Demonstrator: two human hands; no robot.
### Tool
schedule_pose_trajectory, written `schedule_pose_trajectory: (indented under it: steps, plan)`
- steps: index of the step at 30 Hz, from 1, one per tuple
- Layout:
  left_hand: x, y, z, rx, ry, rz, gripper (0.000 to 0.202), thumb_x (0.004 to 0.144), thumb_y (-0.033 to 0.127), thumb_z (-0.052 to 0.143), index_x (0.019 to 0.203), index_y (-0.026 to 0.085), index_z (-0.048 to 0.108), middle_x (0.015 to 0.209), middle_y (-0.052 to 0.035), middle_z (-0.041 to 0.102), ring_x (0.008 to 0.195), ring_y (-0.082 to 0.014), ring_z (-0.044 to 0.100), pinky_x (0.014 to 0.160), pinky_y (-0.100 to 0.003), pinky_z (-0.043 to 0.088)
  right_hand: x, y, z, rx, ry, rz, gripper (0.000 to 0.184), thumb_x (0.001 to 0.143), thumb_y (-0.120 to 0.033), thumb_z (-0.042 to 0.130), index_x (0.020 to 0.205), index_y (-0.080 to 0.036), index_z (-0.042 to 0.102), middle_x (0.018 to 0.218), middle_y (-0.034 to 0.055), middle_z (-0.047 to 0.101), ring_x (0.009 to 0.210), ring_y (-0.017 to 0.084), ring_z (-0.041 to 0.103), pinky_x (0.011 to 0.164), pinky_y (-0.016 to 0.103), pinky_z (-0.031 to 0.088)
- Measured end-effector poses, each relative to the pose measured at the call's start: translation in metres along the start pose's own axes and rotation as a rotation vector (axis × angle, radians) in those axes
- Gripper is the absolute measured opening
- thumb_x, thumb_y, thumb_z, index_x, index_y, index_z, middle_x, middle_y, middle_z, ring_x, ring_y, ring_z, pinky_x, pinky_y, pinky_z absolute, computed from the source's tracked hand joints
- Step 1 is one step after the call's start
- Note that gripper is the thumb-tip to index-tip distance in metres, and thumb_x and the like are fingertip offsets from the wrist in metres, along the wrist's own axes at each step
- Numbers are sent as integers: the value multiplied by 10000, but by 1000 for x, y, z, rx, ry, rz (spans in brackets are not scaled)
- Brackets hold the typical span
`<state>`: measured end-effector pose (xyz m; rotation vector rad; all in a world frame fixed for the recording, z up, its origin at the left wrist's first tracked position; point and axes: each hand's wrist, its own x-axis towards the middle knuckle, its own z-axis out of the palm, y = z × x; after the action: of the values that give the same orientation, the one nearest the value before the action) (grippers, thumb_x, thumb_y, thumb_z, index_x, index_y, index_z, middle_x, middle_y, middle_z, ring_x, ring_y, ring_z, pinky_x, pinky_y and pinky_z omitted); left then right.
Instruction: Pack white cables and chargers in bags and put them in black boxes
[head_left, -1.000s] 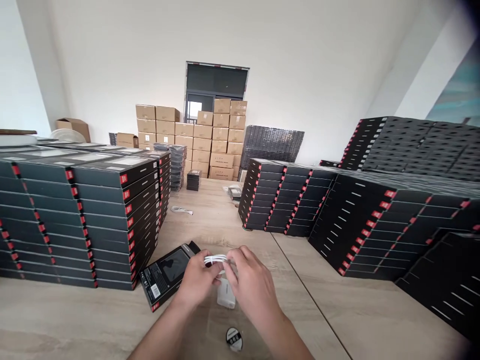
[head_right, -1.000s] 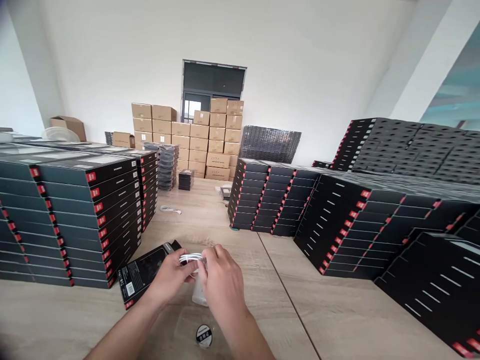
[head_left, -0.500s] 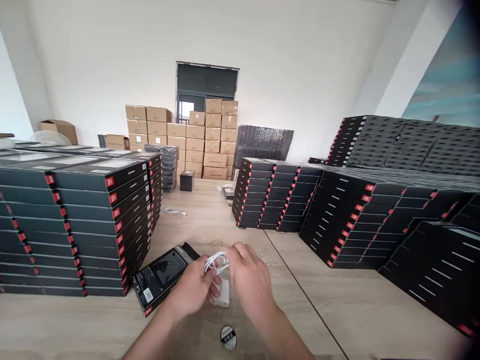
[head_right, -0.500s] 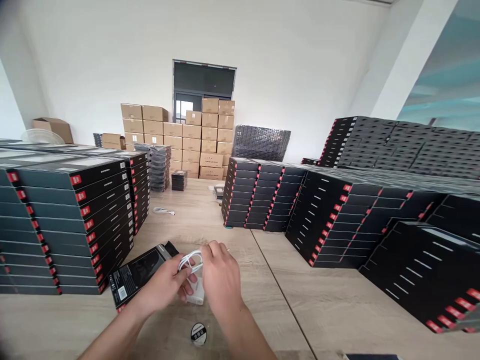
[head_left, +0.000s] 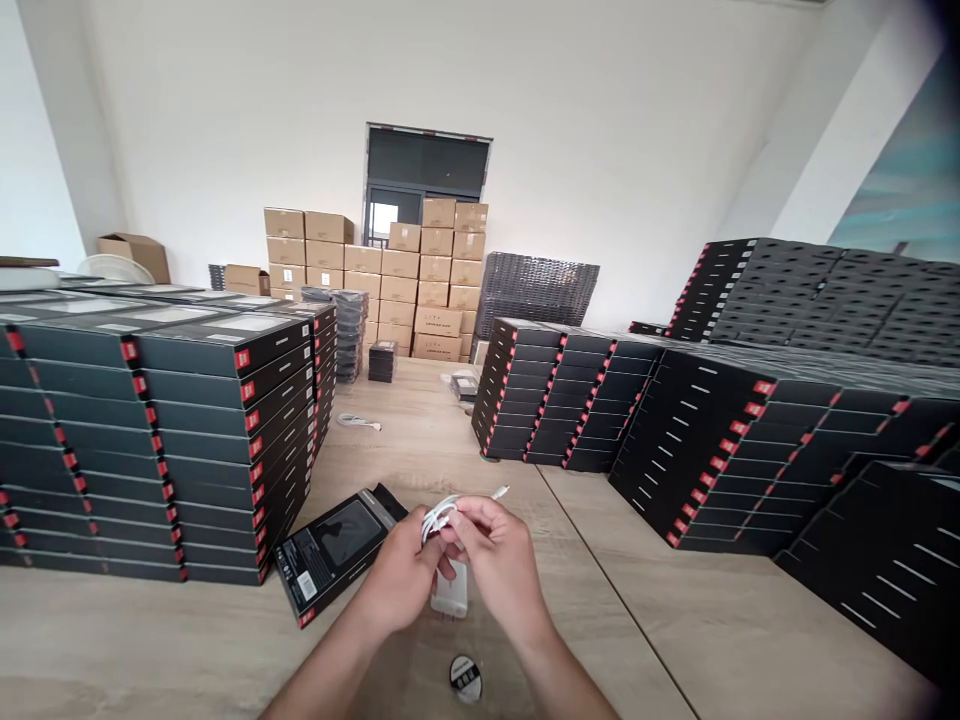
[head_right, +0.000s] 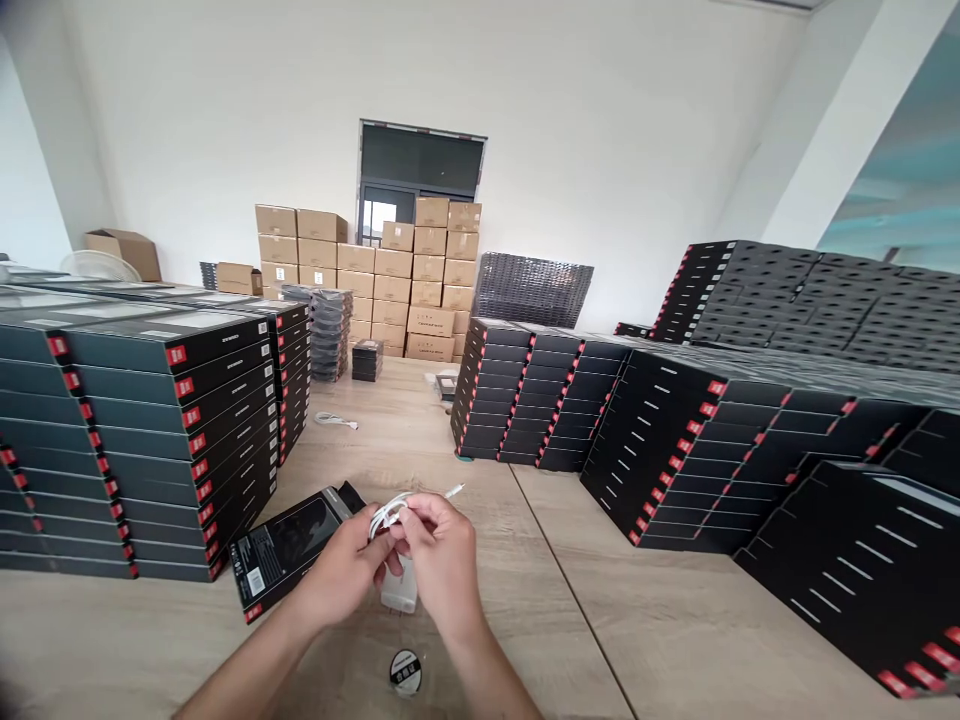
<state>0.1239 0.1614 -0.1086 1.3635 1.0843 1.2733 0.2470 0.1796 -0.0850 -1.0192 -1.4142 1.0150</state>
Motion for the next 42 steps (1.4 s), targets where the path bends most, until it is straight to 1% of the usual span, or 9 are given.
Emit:
schedule_pose_trajectory:
  steps: [6,12,15,18,22,26,31,38,42]
  plan:
    - [2,7,0,-368,29,-48,370,737,469,704,902,159,586,732,-27,660,620,-139,601,524,-229,410,0,-3,-8,-351,181,-448,149,814,-330,644,838,-233,756,892,71,685,823,216,643,752,337,526]
    - [-4,12,8,-759,-19,-272,392,593,326,865,855,165,622,774,-1,636,649,-89,562,537,-191,366,2,-2,-6,184,52,-48,407,743,-458,746,1060,-217,661,1041,88,712,961,243,666,751,333,539]
    - [-9,10,18,-662,-114,-299,384,560,354,873,767,145,626,659,26,552,575,-79,477,504,-198,316,1,0,-1,452,-121,159,388,742,-482,753,992,-197,672,1005,97,734,953,252,692,739,325,537]
    - [-9,11,14,-328,-153,-201,409,669,486,767,882,159,644,756,-3,583,673,-123,515,550,-222,345,5,0,-6,670,-4,223,345,687,-456,812,852,-196,655,825,31,727,786,194,703,681,282,526]
    - [-6,18,-17,338,59,-2,407,815,580,550,726,184,576,684,11,562,663,-145,490,617,-260,339,17,1,-26,857,122,215,381,722,-538,763,741,-200,588,595,-64,554,482,88,524,504,227,452]
    - [-11,20,-40,734,-12,-132,534,822,668,449,558,204,467,554,20,481,581,-155,443,558,-276,259,26,10,-45,792,199,279,513,801,-649,613,597,-209,446,465,-94,401,348,60,325,365,198,283]
    - [-21,0,-35,818,-258,-247,307,585,459,754,601,204,583,546,38,516,539,-149,454,499,-262,203,33,18,-53,804,230,318,559,818,-637,598,529,-214,374,391,-113,296,308,54,215,324,195,219]
    - [-6,-26,-20,578,-81,-142,170,608,114,576,540,207,451,518,61,440,521,-121,430,511,-244,242,33,11,-57,916,202,356,323,796,-412,724,615,-199,563,579,-25,620,506,108,586,567,250,520]
    - [1,-31,-1,391,110,-54,160,717,131,529,859,205,522,710,36,536,660,-134,534,628,-231,391,29,12,-48,806,258,299,249,822,-401,666,690,-189,667,893,63,756,883,197,703,796,292,542]
